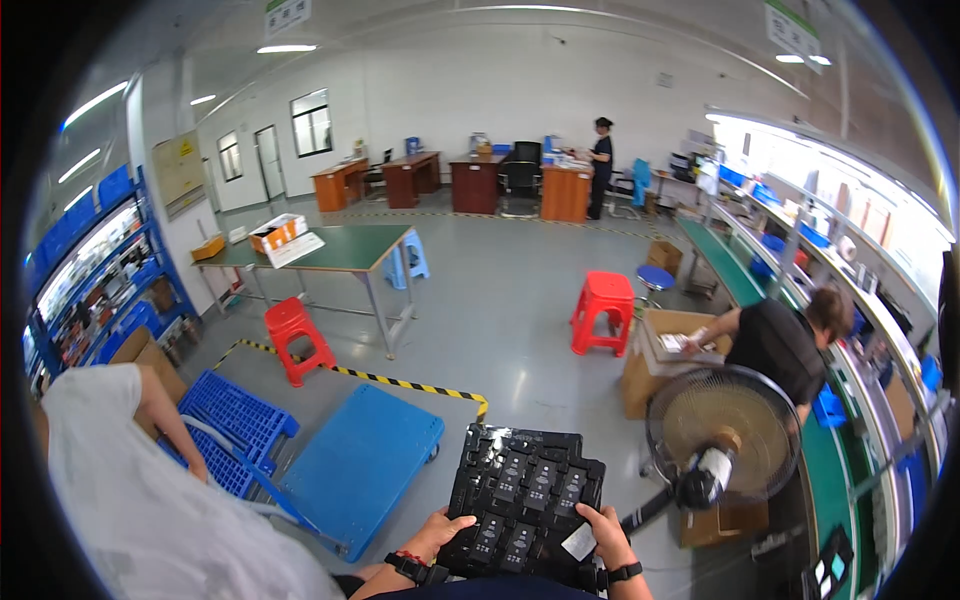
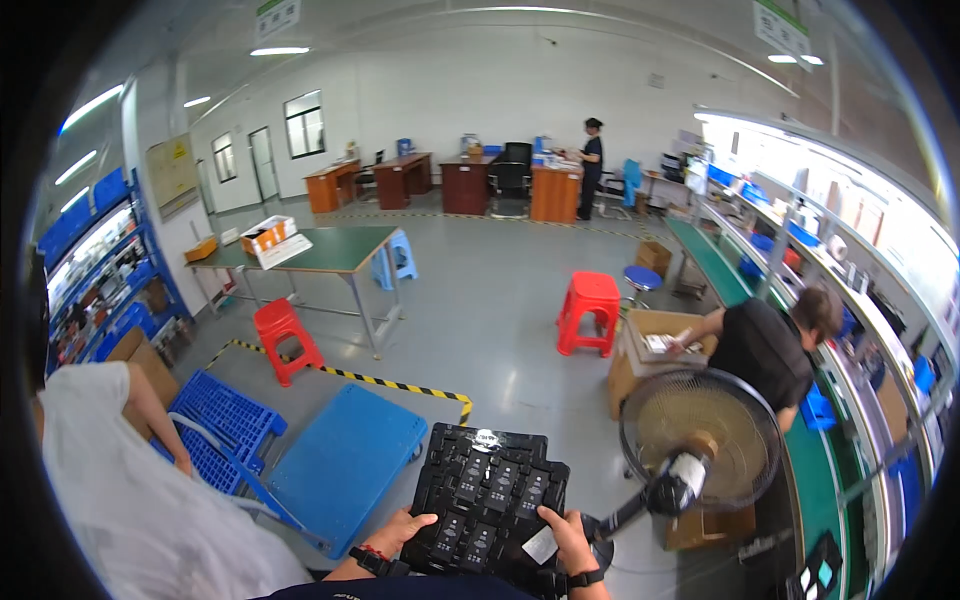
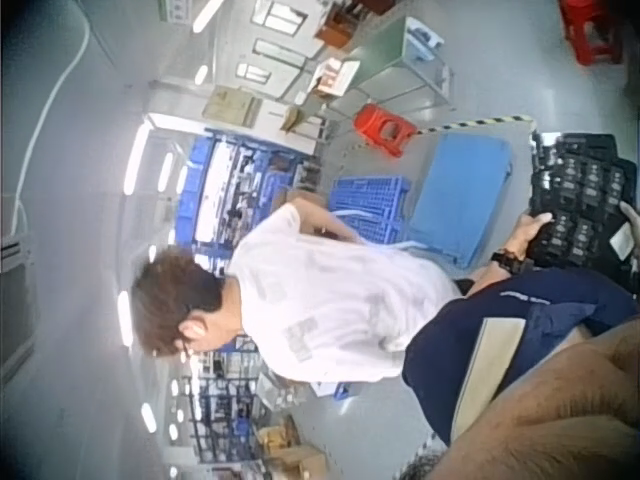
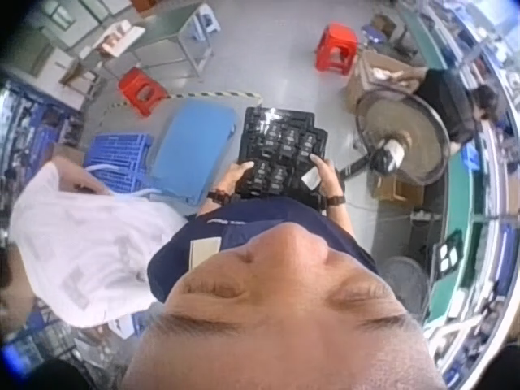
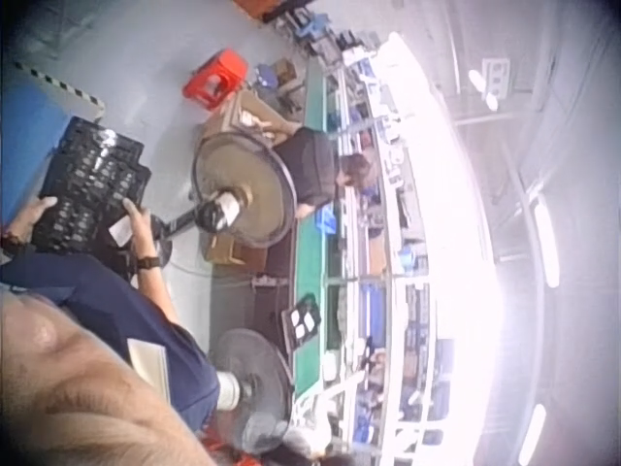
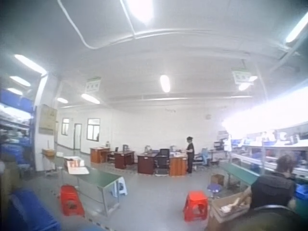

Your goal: Organizing and stacking trays of electronic components on a factory workbench.

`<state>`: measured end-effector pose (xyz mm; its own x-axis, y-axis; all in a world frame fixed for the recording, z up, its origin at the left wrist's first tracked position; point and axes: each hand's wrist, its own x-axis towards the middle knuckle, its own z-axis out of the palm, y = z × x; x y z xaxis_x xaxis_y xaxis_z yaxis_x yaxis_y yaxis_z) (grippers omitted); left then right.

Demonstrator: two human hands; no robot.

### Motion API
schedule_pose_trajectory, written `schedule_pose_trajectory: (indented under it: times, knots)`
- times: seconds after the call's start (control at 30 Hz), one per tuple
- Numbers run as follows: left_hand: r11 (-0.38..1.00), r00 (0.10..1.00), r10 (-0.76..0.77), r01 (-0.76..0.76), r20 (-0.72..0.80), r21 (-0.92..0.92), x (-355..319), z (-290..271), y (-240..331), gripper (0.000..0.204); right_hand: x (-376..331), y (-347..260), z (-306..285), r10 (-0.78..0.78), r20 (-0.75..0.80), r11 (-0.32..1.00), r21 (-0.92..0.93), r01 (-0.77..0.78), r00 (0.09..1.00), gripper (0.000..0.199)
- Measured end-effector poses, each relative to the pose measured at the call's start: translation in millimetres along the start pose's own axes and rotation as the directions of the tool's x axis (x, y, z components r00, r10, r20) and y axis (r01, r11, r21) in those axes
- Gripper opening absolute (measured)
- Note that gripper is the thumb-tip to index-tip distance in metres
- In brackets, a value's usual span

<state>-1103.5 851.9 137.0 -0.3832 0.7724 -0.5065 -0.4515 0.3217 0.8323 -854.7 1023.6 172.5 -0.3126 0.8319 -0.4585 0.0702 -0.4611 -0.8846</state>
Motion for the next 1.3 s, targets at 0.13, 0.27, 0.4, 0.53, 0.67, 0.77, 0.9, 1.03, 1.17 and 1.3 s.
schedule_pose_trajectory:
  times: [0.13,0.27,0.4,0.53,0.67,0.77,0.9,1.03,1.17,1.3]
  knots:
    - [0.998,0.999,0.032,-0.034,-0.025,-0.047,22.6,5.1,21.6,0.067,40.5,-29.2,13.6,0.058,0.096,0.997,0.054,-0.063,0.994,0.045]
    - [1.0,0.998,-0.006,0.005,-0.063,-0.021,58.9,7.5,42.9,0.067,104.1,-36.4,25.6,0.114,0.1,0.993,-0.019,-0.113,0.988,0.045]
    - [0.999,0.997,-0.029,0.027,-0.072,-0.03,108.6,-5.8,58.5,0.067,134.0,-66.8,44.7,0.083,0.323,0.995,0.026,-0.097,0.943,0.026]
    - [0.998,0.997,0.048,-0.044,-0.064,0.054,167.6,-11.7,86.4,0.063,190.4,-85.3,63.2,0.127,0.286,0.99,0.028,-0.141,0.95,0.03]
    - [0.998,0.999,0.047,-0.046,-0.019,0.049,245.6,-31.3,120.9,0.059,250.9,-98.8,97.6,-0.025,0.263,0.993,0.116,-0.005,0.965,0.026]
    - [0.967,0.969,0.245,-0.247,0.028,0.059,277.4,-43.7,162.3,0.059,280.4,-131.8,132.7,0.066,0.055,0.997,-0.03,-0.064,0.996,0.038]
    - [0.968,0.971,0.233,-0.237,0.063,0.079,316.8,-47.0,229.0,0.062,304.8,-179.3,164.9,0.005,0.171,0.996,0.085,-0.019,0.985,0.035]
    - [0.988,0.986,0.157,-0.157,0.051,-0.001,359.4,-57.4,255.7,0.064,342.8,-204.5,190.5,0.042,0.02,0.995,-0.088,-0.04,0.999,0.037]
    - [0.995,0.991,0.098,-0.097,0.089,-0.023,425.9,-55.4,280.0,0.061,408.5,-221.9,198.2,0.038,0.012,0.999,-0.011,-0.038,0.999,0.044]
    - [0.993,0.99,0.117,-0.115,0.084,-0.033,504.1,-41.5,313.4,0.058,487.4,-258.3,207.0,-0.011,0.04,0.998,0.069,0.008,0.999,0.049]
